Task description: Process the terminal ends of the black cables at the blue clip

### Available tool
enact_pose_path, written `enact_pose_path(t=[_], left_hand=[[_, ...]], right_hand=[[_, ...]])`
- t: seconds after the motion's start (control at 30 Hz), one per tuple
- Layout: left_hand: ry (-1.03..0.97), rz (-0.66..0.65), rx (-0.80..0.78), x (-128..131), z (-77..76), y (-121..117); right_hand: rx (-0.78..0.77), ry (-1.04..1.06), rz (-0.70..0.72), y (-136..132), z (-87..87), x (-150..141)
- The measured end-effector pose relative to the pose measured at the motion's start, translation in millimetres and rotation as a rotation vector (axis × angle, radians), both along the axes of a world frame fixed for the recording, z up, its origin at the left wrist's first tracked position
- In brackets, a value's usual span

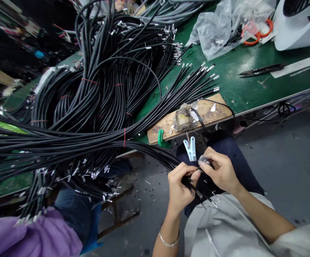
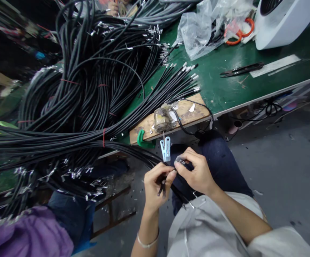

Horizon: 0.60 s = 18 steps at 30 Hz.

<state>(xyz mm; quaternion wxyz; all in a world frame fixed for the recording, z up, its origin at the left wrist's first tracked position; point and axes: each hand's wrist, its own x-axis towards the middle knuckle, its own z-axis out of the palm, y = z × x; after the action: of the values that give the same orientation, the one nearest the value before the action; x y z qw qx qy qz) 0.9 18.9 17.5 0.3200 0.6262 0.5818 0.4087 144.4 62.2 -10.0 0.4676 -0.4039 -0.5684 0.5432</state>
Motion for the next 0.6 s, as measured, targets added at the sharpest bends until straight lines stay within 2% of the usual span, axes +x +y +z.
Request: enact_pose_path(t=[0.1,0.17,0.27,0.37,0.43,0.5,0.6], left_hand=[[0.015,-0.079,-0.030,2,-0.2,0],[0.031,-0.093,-0.051,3,-0.4,1],[0.053,-0.043,-0.062,4,-1.1,1],[0.061,-0.011,-0.073,4,-1.8,2],[0.053,0.007,-0.080,3,-1.8,3],[0.028,0.028,-0.083,3,-2.0,3],[-0.039,0.044,-0.073,3,-3.7,2]], right_hand=[[0.021,-0.152,-0.024,3,1.5,-1],[-0.034,-0.152,-0.034,7,-0.9,-1],[-0.200,0.034,-0.010,14,-4.5,2],[-0.267,0.250,0.179,20,-5.5,6],[-0.286,0.312,0.265,20,-6.4,6],[-0.337,0.352,0.242,18,-9.0,2],[-0.437,0.438,0.129,10,-14.8,-10]])
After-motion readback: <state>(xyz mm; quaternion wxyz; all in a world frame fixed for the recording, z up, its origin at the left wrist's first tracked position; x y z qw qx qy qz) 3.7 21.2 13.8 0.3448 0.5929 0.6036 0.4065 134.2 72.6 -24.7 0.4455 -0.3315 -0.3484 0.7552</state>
